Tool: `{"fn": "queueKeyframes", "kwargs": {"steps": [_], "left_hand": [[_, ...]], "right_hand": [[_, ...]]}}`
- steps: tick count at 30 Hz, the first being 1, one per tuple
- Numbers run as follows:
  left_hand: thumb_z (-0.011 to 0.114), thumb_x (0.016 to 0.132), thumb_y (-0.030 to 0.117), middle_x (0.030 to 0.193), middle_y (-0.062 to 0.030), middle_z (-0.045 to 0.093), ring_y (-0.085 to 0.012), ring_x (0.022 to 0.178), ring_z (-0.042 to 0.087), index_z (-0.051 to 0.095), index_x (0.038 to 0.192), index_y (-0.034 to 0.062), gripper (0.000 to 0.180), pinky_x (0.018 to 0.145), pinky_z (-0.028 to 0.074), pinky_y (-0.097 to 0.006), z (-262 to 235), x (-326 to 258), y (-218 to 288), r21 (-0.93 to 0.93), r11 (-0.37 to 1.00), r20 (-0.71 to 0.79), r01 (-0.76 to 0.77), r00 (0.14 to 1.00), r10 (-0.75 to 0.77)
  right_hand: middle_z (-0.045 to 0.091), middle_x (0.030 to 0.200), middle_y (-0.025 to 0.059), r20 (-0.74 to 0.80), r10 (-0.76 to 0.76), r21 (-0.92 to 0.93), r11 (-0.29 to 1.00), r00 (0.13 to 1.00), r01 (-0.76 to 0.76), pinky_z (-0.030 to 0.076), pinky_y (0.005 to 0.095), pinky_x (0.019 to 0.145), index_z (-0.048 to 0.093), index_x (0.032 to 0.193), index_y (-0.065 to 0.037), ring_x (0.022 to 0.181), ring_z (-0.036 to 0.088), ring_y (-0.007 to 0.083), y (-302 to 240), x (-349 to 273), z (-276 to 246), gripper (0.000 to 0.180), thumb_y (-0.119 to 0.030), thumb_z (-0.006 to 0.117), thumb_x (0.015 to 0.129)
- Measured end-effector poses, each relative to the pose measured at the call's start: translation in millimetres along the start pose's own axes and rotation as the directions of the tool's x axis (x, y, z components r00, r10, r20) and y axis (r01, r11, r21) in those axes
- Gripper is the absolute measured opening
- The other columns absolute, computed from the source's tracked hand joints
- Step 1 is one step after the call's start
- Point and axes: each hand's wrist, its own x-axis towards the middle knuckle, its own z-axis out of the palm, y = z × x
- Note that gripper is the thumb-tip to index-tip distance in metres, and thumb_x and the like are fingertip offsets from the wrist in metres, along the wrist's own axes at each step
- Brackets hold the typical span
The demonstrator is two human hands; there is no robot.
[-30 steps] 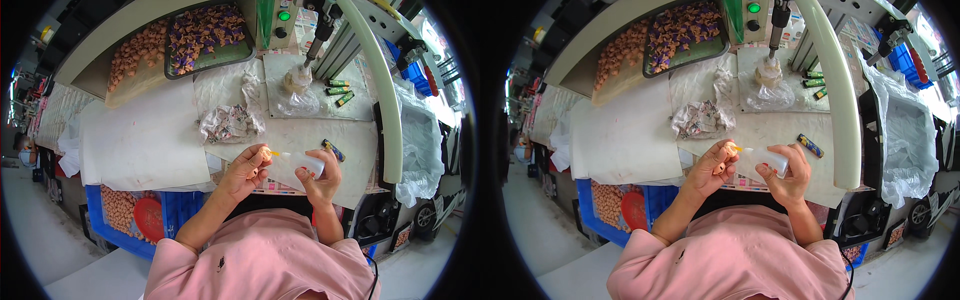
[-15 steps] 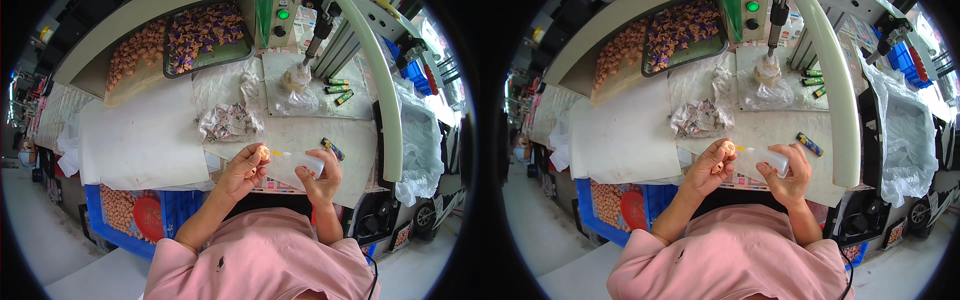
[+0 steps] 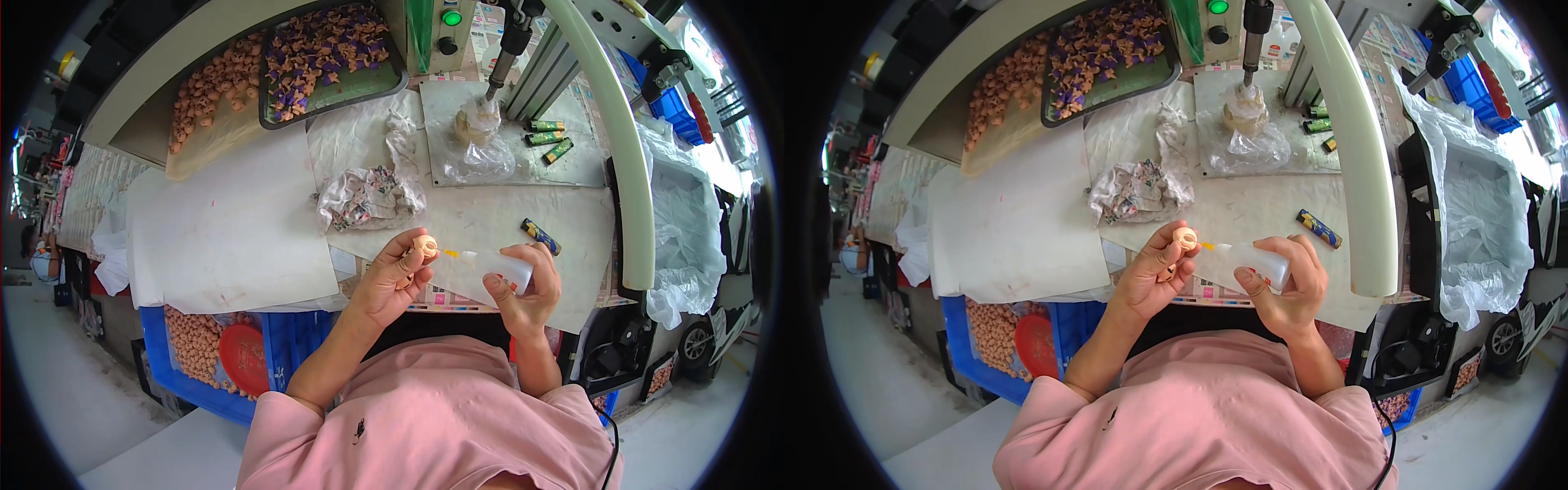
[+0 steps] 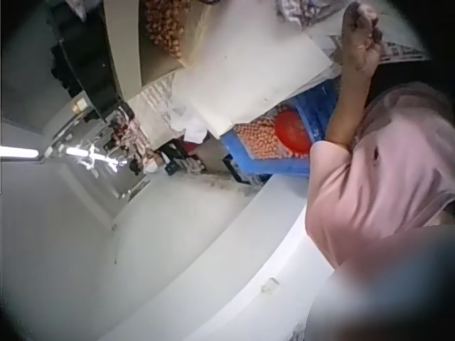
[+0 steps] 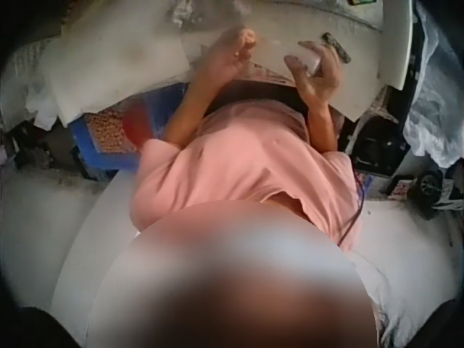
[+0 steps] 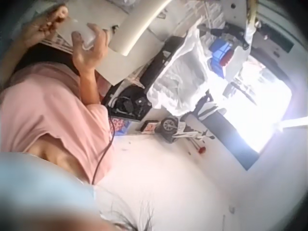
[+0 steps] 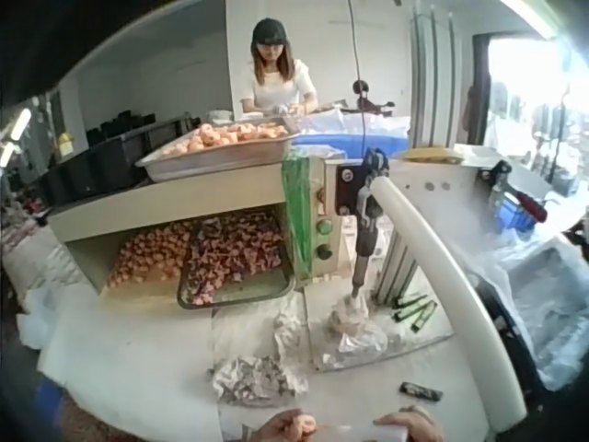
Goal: Assembling small clay figurines by applying glue to parts and using a pressing tool to secure them.
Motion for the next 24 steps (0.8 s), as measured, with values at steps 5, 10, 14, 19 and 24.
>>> {"fn": "queueKeyframes", "kwargs": {"steps": [5,10,14,19,24], "left_hand": [[0.065,0.087,0.007,0.117,-0.0002,0.062,-0.0137,0.106,0.058,0.058,0.123,0.0159,0.037,0.082,0.049,-0.023,1.8,-0.4,-0.7,0.016,1.0,-0.022,0.005,1.0,-0.005],[0.064,0.088,0.006,0.121,-0.0006,0.06,-0.0138,0.11,0.057,0.058,0.124,0.0161,0.038,0.083,0.049,-0.024,2.1,0.0,-1.6,0.033,0.999,-0.027,-0.003,1.0,0.003],[0.063,0.089,0.005,0.122,-0.0006,0.059,-0.0138,0.11,0.056,0.057,0.124,0.0162,0.038,0.083,0.049,-0.024,1.1,1.7,-2.9,0.028,1.0,-0.015,-0.003,1.0,0.003],[0.063,0.089,0.005,0.123,-0.0008,0.059,-0.014,0.111,0.056,0.057,0.125,0.0163,0.039,0.084,0.048,-0.024,2.1,2.1,-2.3,0.031,1.0,-0.024,0.001,1.0,0.0],[0.064,0.088,0.005,0.124,-0.0009,0.058,-0.014,0.111,0.056,0.057,0.125,0.016,0.039,0.084,0.048,-0.023,2.7,2.3,-2.6,0.034,0.999,-0.022,0.0,1.0,0.001]], "right_hand": [[0.058,0.073,0.0071,0.003,0.009,0.014,1.0,1.0,-0.009,0.039,0.0268,0.053,0.064,0.091,-0.001,0.062,0.052,0.0158,0.4,0.3,0.3,0.031,-0.016,0.082,0.07],[0.057,0.073,0.0069,0.035,0.045,0.011,0.999,0.998,-0.045,0.039,0.0268,0.053,0.064,0.091,-0.001,0.061,0.052,0.0155,1.7,0.5,0.2,0.032,-0.018,0.082,0.07],[0.057,0.072,0.0067,0.032,0.034,0.009,0.999,0.999,-0.034,0.038,0.0269,0.052,0.064,0.091,-0.001,0.06,0.051,0.0153,4.5,0.4,-0.9,0.032,-0.018,0.081,0.071],[0.057,0.072,0.0066,0.032,0.038,0.015,0.999,0.999,-0.038,0.038,0.0271,0.052,0.064,0.091,-0.001,0.06,0.051,0.0154,5.9,0.4,-1.0,0.032,-0.019,0.082,0.071],[0.057,0.072,0.0065,0.017,0.026,0.018,0.999,1.0,-0.027,0.038,0.0269,0.052,0.064,0.091,0.0,0.06,0.051,0.0153,7.2,0.5,-2.5,0.032,-0.018,0.081,0.071]]}}
